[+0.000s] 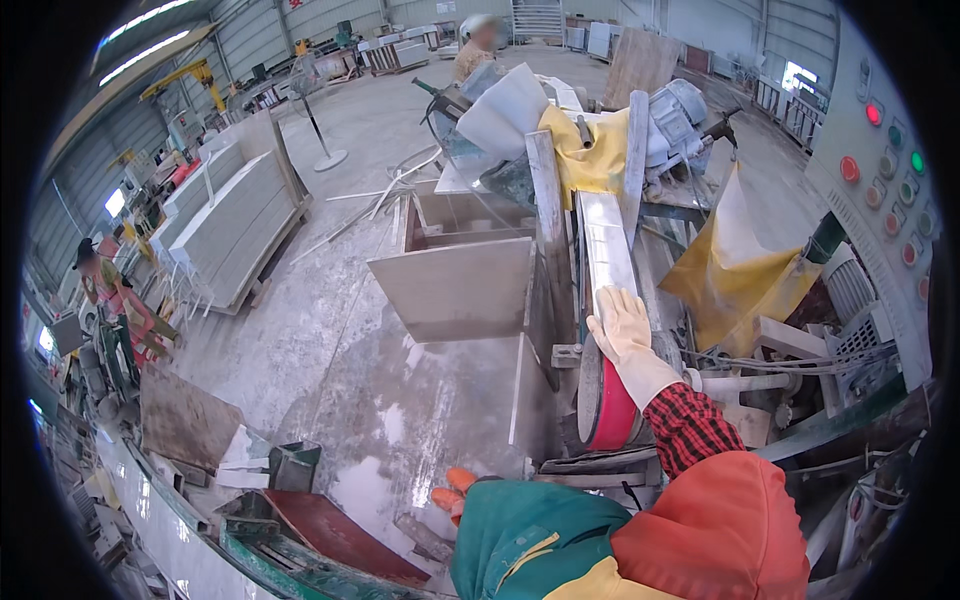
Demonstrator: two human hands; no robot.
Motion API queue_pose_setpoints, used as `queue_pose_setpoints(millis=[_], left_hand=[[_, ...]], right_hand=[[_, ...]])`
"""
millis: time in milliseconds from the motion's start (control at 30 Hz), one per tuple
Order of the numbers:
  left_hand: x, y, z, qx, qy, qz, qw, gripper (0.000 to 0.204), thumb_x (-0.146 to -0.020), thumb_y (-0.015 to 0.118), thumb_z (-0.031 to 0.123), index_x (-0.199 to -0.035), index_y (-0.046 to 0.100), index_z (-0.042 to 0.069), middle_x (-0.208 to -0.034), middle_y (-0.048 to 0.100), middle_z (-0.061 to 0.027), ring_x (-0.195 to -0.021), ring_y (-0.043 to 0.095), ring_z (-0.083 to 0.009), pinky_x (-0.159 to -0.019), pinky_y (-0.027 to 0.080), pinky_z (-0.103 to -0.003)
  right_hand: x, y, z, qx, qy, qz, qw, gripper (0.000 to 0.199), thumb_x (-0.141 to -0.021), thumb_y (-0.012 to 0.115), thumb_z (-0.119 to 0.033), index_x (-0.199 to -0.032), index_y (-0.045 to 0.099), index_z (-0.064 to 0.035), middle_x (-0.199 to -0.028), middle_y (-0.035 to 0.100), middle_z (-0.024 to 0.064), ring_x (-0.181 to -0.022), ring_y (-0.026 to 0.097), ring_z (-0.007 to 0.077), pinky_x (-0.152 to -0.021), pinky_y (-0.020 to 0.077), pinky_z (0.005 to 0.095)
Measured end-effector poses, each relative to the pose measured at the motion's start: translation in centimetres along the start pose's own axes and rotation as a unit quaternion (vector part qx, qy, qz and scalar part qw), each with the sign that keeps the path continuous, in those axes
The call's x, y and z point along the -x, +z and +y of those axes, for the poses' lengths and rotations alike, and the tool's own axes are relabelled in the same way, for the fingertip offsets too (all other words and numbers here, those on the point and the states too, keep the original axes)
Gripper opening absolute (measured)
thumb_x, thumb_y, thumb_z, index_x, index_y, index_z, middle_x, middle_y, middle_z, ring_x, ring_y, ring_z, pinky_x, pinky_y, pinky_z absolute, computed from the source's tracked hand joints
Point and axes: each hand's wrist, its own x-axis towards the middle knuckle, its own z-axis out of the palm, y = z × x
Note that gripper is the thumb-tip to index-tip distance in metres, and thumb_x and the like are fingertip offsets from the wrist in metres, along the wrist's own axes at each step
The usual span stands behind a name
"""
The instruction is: The person manually guides large rectangular stone slabs through a wet grinding machine, pressing the slab edges against the rotating belt to smooth them. The person repeatedly feeds slabs into the machine and removes them, handling them with gloved hands in a factory setting.
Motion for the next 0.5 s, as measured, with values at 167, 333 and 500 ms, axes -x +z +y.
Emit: queue_pose_setpoints(millis=[167, 333, 500], left_hand=[[-0.3, -0.4, 0.3, 0.006, -0.006, -0.004, 1.0, 0.035, -0.101, 0.052, 0.026, -0.12, 0.068, 0.001, -0.11, 0.069, -0.0185, -0.095, 0.064, -0.0391, -0.084, 0.051, -0.05], [-1.5, -1.3, 0.7, -0.017, 0.037, 0.066, 0.997, 0.027, -0.099, 0.055, 0.022, -0.108, 0.071, 0.003, -0.093, 0.069, -0.0177, -0.08, 0.063, -0.0373, -0.072, 0.051, -0.048], [-2.4, -2.3, 1.1, 0.024, 0.021, 0.047, 0.998, 0.026, -0.099, 0.056, 0.021, -0.104, 0.072, 0.001, -0.087, 0.068, -0.0177, -0.074, 0.062, -0.0375, -0.067, 0.051, -0.047]], right_hand=[[0.3, -0.6, -0.5, -0.012, 0.006, -0.027, 1.0, 0.056, -0.088, 0.065, -0.035, -0.134, 0.052, -0.0062, -0.136, 0.054, 0.0099, -0.128, 0.047, 0.0295, -0.107, 0.0351, 0.0445], [0.4, -1.0, -0.6, -0.024, 0.033, -0.076, 0.996, 0.061, -0.085, 0.069, -0.038, -0.136, 0.05, -0.0104, -0.139, 0.05, 0.0091, -0.13, 0.045, 0.0301, -0.107, 0.0356, 0.0464], [-1.3, -3.9, -2.6, -0.028, 0.235, -0.217, 0.947, 0.088, -0.073, 0.084, -0.044, -0.146, 0.04, -0.0227, -0.146, 0.037, 0.0086, -0.132, 0.04, 0.0333, -0.11, 0.0394, 0.0482]])
